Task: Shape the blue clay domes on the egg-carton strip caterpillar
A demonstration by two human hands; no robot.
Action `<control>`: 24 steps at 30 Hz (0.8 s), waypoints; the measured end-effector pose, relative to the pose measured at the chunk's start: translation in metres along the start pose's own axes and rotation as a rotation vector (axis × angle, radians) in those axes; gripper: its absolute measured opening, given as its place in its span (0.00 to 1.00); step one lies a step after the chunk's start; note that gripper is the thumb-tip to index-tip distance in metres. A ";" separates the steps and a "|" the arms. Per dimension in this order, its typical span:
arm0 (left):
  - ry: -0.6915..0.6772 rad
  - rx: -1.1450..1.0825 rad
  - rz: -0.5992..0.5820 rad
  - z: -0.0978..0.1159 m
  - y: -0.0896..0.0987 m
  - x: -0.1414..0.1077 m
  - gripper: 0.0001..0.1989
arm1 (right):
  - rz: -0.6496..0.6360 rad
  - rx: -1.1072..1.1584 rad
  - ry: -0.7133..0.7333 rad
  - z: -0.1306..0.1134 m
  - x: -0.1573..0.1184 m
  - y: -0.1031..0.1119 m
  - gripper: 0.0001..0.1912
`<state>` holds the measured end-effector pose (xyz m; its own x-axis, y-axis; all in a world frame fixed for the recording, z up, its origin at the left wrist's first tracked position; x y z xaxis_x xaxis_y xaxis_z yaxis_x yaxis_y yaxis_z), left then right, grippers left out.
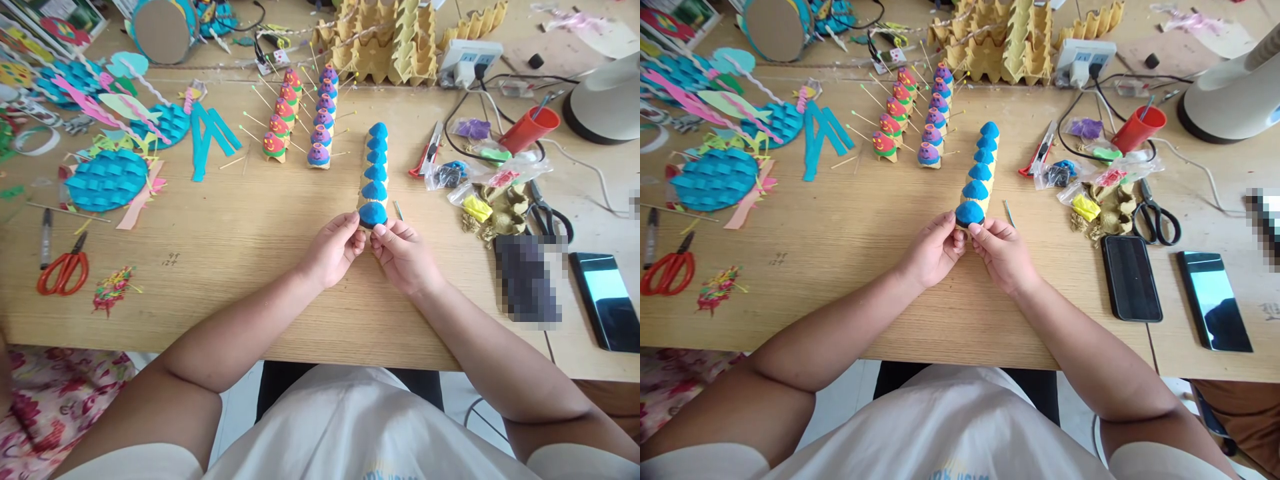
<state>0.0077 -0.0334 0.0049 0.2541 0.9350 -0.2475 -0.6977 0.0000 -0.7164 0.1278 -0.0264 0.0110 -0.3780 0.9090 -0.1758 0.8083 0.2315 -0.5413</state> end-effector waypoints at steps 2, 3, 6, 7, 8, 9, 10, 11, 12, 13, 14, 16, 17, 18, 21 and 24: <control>-0.006 -0.003 -0.002 0.000 0.000 0.000 0.16 | 0.003 0.000 0.002 0.000 0.000 0.000 0.23; -0.004 -0.007 -0.009 -0.001 0.000 0.000 0.16 | 0.003 0.003 0.004 0.000 0.000 0.000 0.23; 0.017 -0.016 -0.038 -0.003 0.000 0.001 0.19 | -0.007 0.006 0.010 -0.001 0.001 -0.001 0.24; 0.020 -0.017 -0.043 -0.003 0.000 0.001 0.20 | -0.013 0.003 0.009 -0.002 0.001 -0.002 0.24; 0.019 -0.017 -0.042 -0.003 0.001 0.001 0.20 | -0.018 0.001 0.007 -0.002 0.001 -0.003 0.23; 0.012 -0.019 -0.039 -0.003 0.001 0.001 0.20 | -0.020 0.002 0.003 -0.002 0.000 -0.003 0.23; 0.001 -0.024 -0.035 -0.002 0.002 0.001 0.19 | -0.018 0.005 -0.001 -0.001 0.000 -0.003 0.24; -0.010 -0.033 -0.034 -0.001 0.002 0.001 0.18 | -0.014 0.008 -0.006 -0.001 0.000 -0.003 0.24; -0.018 -0.043 -0.035 -0.001 0.002 0.001 0.17 | -0.010 0.010 -0.009 -0.001 0.000 -0.003 0.24; -0.021 -0.052 -0.034 -0.001 0.002 0.001 0.17 | -0.009 0.008 -0.011 0.000 -0.001 -0.002 0.24; -0.020 -0.057 -0.031 -0.001 0.002 0.001 0.17 | -0.009 0.004 -0.012 0.000 0.000 -0.002 0.24; -0.006 -0.053 -0.020 -0.002 0.002 0.001 0.17 | -0.016 -0.006 -0.007 0.000 0.000 -0.002 0.24; 0.001 -0.046 -0.017 -0.003 0.002 0.001 0.17 | -0.021 -0.006 -0.004 0.000 0.001 -0.002 0.23; 0.005 -0.040 -0.021 -0.003 0.001 0.001 0.17 | -0.026 -0.003 -0.004 0.000 0.001 -0.002 0.23; 0.000 -0.025 -0.060 -0.002 -0.002 0.000 0.20 | -0.033 0.017 -0.009 0.001 0.002 -0.002 0.23; -0.016 0.017 -0.067 -0.001 -0.002 -0.001 0.17 | -0.036 0.018 -0.004 0.000 0.002 -0.002 0.22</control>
Point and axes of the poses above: each hand's wrist, its own x-axis towards the middle knuckle, its own y-axis out of the back of the hand, z = x × y, the point moved 7 cm from there along x, towards the middle knuckle, and after that the axes turned 9 degrees about -z, right-handed, at the moved point
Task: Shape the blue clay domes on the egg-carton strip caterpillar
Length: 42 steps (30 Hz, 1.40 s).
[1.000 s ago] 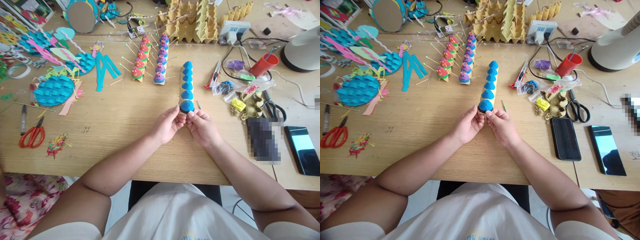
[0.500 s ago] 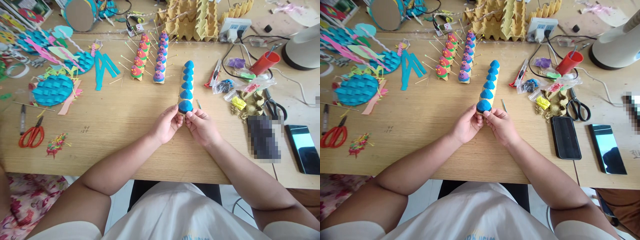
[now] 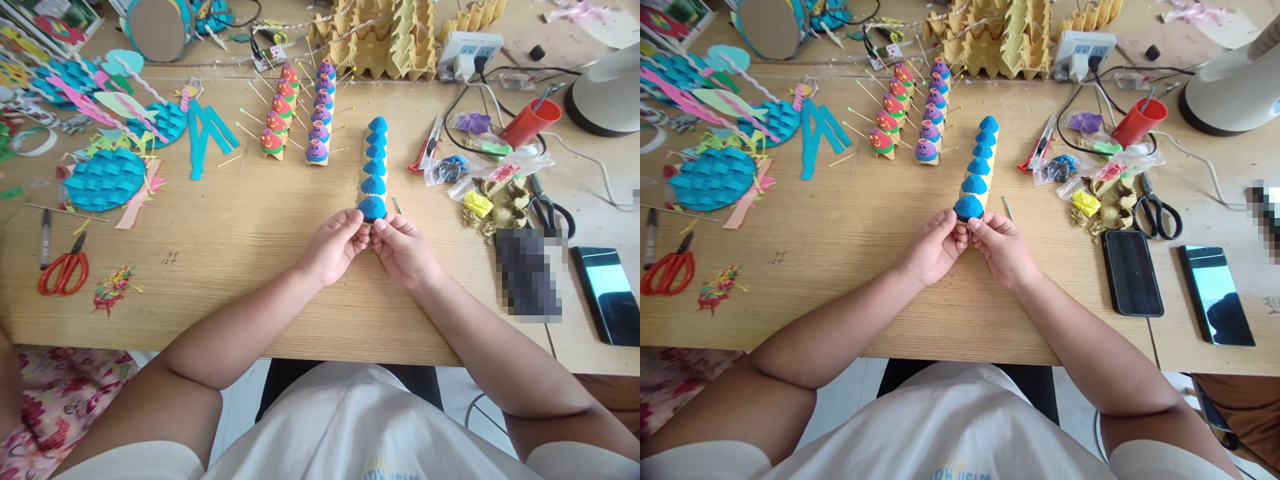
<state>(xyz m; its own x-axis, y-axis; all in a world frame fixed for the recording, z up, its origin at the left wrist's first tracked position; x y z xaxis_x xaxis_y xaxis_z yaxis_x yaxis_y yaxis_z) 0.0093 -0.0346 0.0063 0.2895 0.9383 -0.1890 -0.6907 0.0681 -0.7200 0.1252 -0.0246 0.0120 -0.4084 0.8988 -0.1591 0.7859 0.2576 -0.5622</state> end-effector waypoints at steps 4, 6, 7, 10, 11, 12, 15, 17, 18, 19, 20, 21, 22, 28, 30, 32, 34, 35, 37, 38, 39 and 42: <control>-0.027 0.038 0.008 0.002 0.001 -0.001 0.15 | -0.013 -0.043 0.023 -0.003 0.000 -0.002 0.23; -0.034 0.039 -0.004 0.002 0.000 -0.001 0.15 | -0.002 -0.066 0.047 -0.005 -0.001 -0.003 0.23; -0.039 0.036 -0.014 0.002 -0.001 -0.001 0.16 | 0.006 -0.074 0.059 -0.006 -0.002 -0.004 0.23; -0.050 0.032 -0.053 0.000 -0.004 -0.001 0.17 | 0.037 -0.095 0.095 -0.009 -0.004 -0.005 0.24; -0.047 0.038 -0.060 0.000 -0.004 -0.001 0.17 | 0.052 -0.108 0.105 -0.009 -0.006 -0.005 0.24; -0.039 0.047 -0.062 -0.001 -0.004 -0.002 0.17 | 0.071 -0.124 0.113 -0.010 -0.007 -0.005 0.24; -0.008 0.067 -0.050 -0.004 -0.001 -0.001 0.16 | 0.118 -0.156 0.132 -0.012 -0.010 -0.003 0.25; -0.001 0.064 -0.051 -0.005 0.000 0.000 0.16 | 0.105 -0.147 0.138 -0.012 -0.010 -0.005 0.25; -0.001 0.059 -0.051 -0.004 0.000 0.000 0.16 | 0.089 -0.137 0.139 -0.012 -0.009 -0.006 0.25; -0.002 0.055 -0.049 -0.004 0.000 0.000 0.16 | 0.070 -0.127 0.135 -0.011 -0.009 -0.006 0.24; -0.002 0.049 -0.044 -0.003 0.000 0.001 0.16 | 0.054 -0.114 0.128 -0.011 -0.008 -0.007 0.24; 0.000 0.044 -0.037 -0.002 0.000 0.001 0.16 | 0.046 -0.099 0.119 -0.010 -0.007 -0.007 0.23; 0.004 0.036 -0.029 -0.002 0.000 0.000 0.16 | 0.044 -0.084 0.108 -0.009 -0.007 -0.006 0.23; 0.026 -0.021 -0.027 -0.001 -0.001 -0.001 0.14 | 0.038 0.001 0.064 -0.004 -0.005 0.000 0.21; 0.031 -0.020 -0.012 -0.001 0.000 -0.001 0.14 | 0.012 0.017 0.035 -0.002 -0.004 0.000 0.21; 0.038 -0.013 0.011 -0.001 0.001 -0.001 0.15 | -0.011 0.023 0.003 0.000 -0.004 0.000 0.21; 0.046 -0.011 0.022 0.000 0.001 -0.001 0.15 | -0.009 0.032 -0.005 0.001 -0.004 0.002 0.20; 0.051 -0.013 0.022 -0.001 0.001 -0.001 0.15 | 0.004 0.039 0.000 0.001 -0.003 0.004 0.20; 0.059 -0.023 0.010 -0.001 0.000 -0.001 0.14 | 0.031 0.055 0.016 0.000 -0.003 0.006 0.19; 0.060 -0.028 0.003 -0.001 -0.001 -0.001 0.15 | 0.038 0.064 0.019 0.000 -0.003 0.007 0.20; 0.058 -0.032 -0.001 -0.001 -0.001 -0.001 0.15 | 0.039 0.072 0.019 -0.001 -0.003 0.007 0.20; 0.058 -0.027 0.001 -0.001 0.000 -0.001 0.17 | 0.027 0.102 0.001 0.000 -0.003 0.005 0.20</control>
Point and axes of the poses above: each hand's wrist, its own x-axis towards the middle knuckle, its own y-axis out of the back of the hand, z = x × y, the point moved 7 cm from there along x, towards the middle knuckle, and after that the axes turned 9 degrees about -z, right-handed, at the moved point
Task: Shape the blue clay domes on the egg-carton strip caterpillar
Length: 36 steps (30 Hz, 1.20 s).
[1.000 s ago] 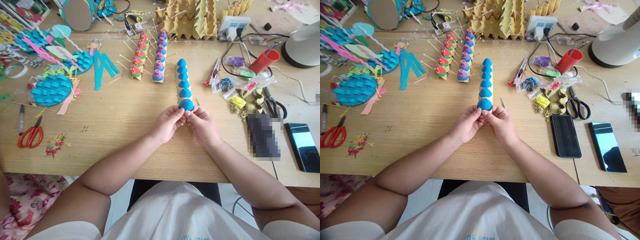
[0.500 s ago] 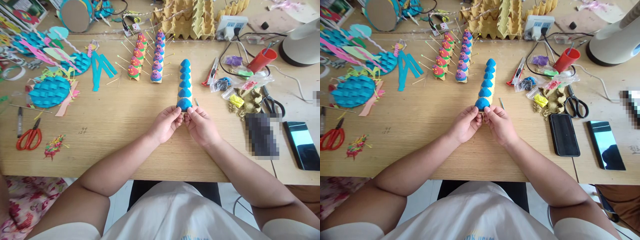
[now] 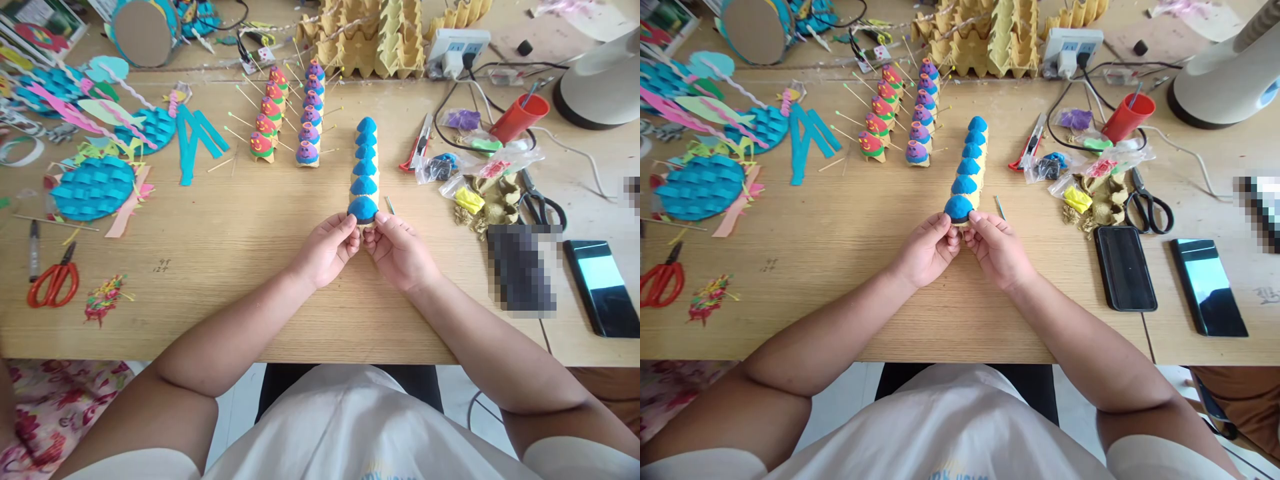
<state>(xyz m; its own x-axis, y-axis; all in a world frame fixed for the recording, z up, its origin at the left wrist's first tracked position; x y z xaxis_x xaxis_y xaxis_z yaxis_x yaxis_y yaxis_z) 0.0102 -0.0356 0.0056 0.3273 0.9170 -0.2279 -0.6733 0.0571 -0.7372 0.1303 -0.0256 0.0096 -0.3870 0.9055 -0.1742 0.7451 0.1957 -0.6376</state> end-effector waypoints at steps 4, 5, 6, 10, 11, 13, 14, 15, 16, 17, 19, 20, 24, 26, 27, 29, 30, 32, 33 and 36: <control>0.017 0.005 -0.032 -0.001 -0.002 0.000 0.19 | 0.018 0.002 -0.009 0.001 0.001 0.004 0.18; 0.018 -0.001 -0.043 -0.001 -0.002 0.000 0.20 | 0.026 -0.003 -0.007 0.001 0.001 0.005 0.17; 0.019 -0.008 -0.048 -0.001 -0.002 0.000 0.20 | 0.031 -0.006 -0.005 0.001 0.002 0.006 0.17; 0.027 -0.024 -0.036 -0.003 0.001 0.001 0.18 | 0.013 0.026 -0.033 0.002 0.004 0.007 0.15; 0.025 -0.032 -0.041 -0.003 0.002 0.001 0.17 | 0.005 0.040 -0.044 0.003 0.004 0.007 0.16; 0.012 -0.054 -0.058 -0.002 0.002 0.002 0.18 | -0.006 0.070 -0.057 0.003 0.004 0.006 0.18; 0.003 -0.063 -0.063 -0.002 0.003 0.003 0.18 | -0.011 0.077 -0.060 0.003 0.004 0.005 0.19; -0.004 -0.067 -0.064 -0.002 0.003 0.003 0.18 | -0.017 0.074 -0.060 0.002 0.003 0.004 0.20; -0.009 -0.067 -0.060 -0.002 0.003 0.003 0.17 | -0.026 0.061 -0.061 0.002 0.003 0.003 0.21; -0.012 -0.063 -0.053 -0.001 0.003 0.004 0.17 | -0.034 0.040 -0.060 0.002 0.002 0.001 0.21; -0.005 -0.050 -0.030 -0.002 0.004 0.004 0.15 | -0.040 0.004 -0.053 0.002 0.001 -0.001 0.20; 0.003 -0.042 -0.016 -0.002 0.004 0.004 0.14 | -0.036 0.000 -0.043 0.002 0.000 -0.002 0.19; 0.021 -0.013 0.004 -0.003 0.004 0.004 0.14 | -0.003 0.021 0.000 0.000 0.000 -0.003 0.19; 0.006 -0.012 -0.019 -0.002 0.003 0.003 0.16 | 0.007 0.014 0.005 0.000 0.000 -0.001 0.20; -0.002 -0.012 -0.036 -0.002 0.002 0.003 0.16 | 0.008 0.006 0.003 0.000 0.000 -0.001 0.20; -0.009 -0.001 -0.067 -0.001 0.000 0.002 0.17 | -0.001 -0.007 -0.002 0.000 0.001 0.000 0.19; -0.007 0.011 -0.072 -0.001 0.000 0.002 0.17 | -0.009 -0.013 -0.006 0.000 0.001 0.000 0.19; 0.000 0.037 -0.062 0.000 0.000 0.002 0.16 | -0.028 -0.026 -0.013 0.001 0.002 0.000 0.18; 0.000 0.046 -0.056 0.000 0.001 0.001 0.16 | -0.032 -0.030 -0.014 0.001 0.002 0.000 0.18; -0.017 0.072 -0.070 0.001 0.001 0.002 0.17 | -0.024 -0.023 -0.015 0.002 0.002 0.001 0.18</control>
Point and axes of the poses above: each hand's wrist, its own x-axis towards the middle knuckle, its own y-axis out of the back of the hand, z = x × y, the point moved 7 cm from there along x, towards the middle knuckle, and after that the axes turned 9 degrees about -z, right-handed, at the moved point
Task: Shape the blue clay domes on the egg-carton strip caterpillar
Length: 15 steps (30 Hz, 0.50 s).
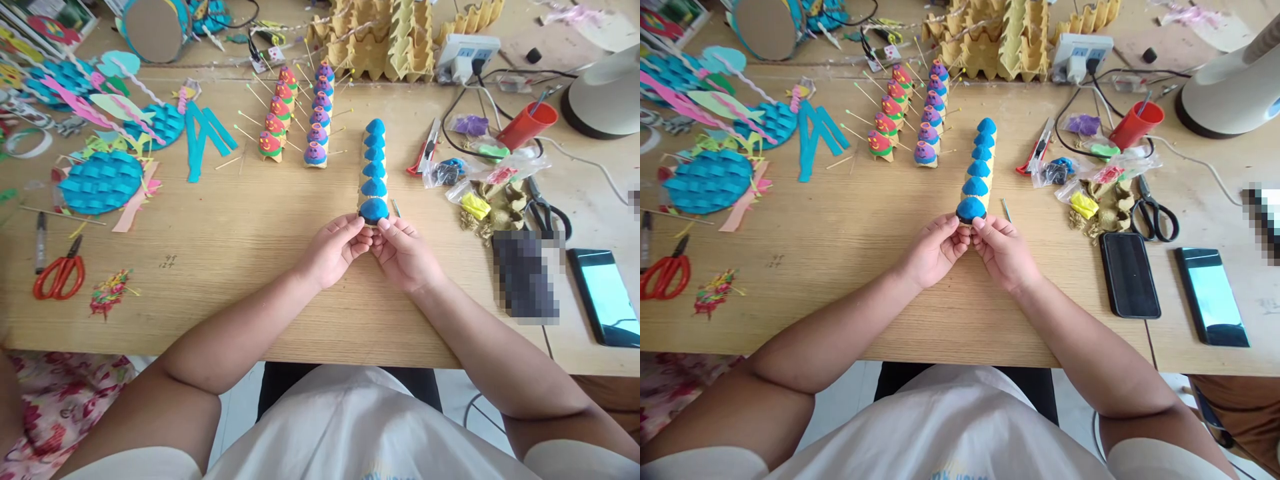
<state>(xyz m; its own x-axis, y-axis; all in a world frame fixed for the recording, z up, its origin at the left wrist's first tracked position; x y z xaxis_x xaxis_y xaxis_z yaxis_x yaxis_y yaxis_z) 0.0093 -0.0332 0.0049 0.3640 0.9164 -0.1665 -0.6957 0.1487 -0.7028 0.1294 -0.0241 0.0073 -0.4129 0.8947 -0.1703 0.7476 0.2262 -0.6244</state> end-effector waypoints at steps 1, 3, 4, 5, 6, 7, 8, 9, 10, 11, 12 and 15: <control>-0.010 0.020 -0.003 0.000 0.000 0.000 0.18 | 0.005 0.009 0.002 0.000 0.000 0.001 0.19; -0.050 0.090 0.026 0.002 0.003 -0.001 0.20 | 0.011 0.031 0.009 -0.002 -0.001 0.001 0.19; -0.090 0.142 0.061 0.004 0.005 -0.002 0.21 | 0.012 0.042 0.015 -0.003 -0.001 0.001 0.19; -0.145 0.206 0.105 0.007 0.008 -0.003 0.22 | 0.011 0.052 0.022 -0.004 -0.001 0.001 0.20; -0.211 0.279 0.152 0.012 0.010 -0.006 0.22 | 0.008 0.059 0.028 -0.005 -0.001 0.000 0.20; -0.282 0.361 0.194 0.017 0.011 -0.009 0.22 | 0.008 0.063 0.032 -0.006 -0.001 0.000 0.21; -0.349 0.445 0.222 0.023 0.011 -0.012 0.22 | 0.008 0.063 0.035 -0.006 -0.001 -0.001 0.21; -0.410 0.527 0.236 0.028 0.010 -0.015 0.21 | 0.009 0.061 0.036 -0.007 -0.002 -0.001 0.22; -0.457 0.602 0.236 0.031 0.008 -0.018 0.19 | 0.012 0.057 0.034 -0.006 -0.002 -0.002 0.22; -0.493 0.667 0.228 0.035 0.005 -0.020 0.18 | 0.014 0.054 0.032 -0.006 -0.002 -0.002 0.22; -0.521 0.722 0.217 0.037 0.003 -0.021 0.15 | 0.018 0.051 0.030 -0.006 -0.002 -0.001 0.22; -0.568 0.832 0.209 0.042 -0.001 -0.024 0.09 | 0.034 0.025 0.044 -0.006 -0.001 0.000 0.21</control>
<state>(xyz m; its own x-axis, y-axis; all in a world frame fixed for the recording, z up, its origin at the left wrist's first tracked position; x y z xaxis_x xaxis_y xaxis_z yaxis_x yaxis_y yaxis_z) -0.0244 -0.0402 0.0386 -0.0094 0.9620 0.2729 -0.9989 -0.0213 0.0406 0.1331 -0.0228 0.0121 -0.3641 0.9179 -0.1580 0.7470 0.1864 -0.6381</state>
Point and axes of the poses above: each hand's wrist, its own x-axis towards the middle knuckle, its own y-axis out of the back of the hand, z = x × y, the point moved 7 cm from there along x, towards the middle knuckle, and after that the axes turned 9 degrees about -z, right-handed, at the moved point
